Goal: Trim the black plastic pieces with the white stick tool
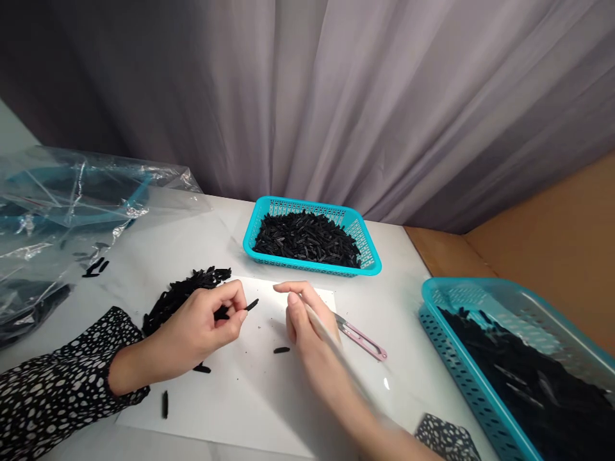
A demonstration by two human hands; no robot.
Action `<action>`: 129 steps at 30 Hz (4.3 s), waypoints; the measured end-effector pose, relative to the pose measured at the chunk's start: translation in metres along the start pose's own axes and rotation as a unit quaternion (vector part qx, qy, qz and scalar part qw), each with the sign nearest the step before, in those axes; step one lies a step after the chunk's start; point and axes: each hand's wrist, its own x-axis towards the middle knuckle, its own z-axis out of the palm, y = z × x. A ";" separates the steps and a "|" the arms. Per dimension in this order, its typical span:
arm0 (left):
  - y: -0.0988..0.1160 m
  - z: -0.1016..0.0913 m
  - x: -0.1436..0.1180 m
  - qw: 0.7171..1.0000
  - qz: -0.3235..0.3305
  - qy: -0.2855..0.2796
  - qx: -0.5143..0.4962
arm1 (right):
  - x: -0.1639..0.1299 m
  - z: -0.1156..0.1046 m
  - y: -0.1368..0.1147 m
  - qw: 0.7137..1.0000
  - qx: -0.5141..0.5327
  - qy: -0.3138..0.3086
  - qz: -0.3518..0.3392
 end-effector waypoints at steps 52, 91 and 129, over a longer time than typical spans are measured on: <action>-0.018 0.010 0.011 0.943 -0.073 0.044 -0.320 | 0.024 0.013 0.016 0.915 0.365 -0.120 0.119; -0.016 0.011 0.010 0.918 -0.100 0.044 -0.380 | 0.020 0.016 0.017 0.928 0.334 -0.107 0.123; -0.015 0.012 0.009 0.909 -0.107 0.018 -0.403 | 0.017 0.017 0.013 0.934 0.315 -0.091 0.145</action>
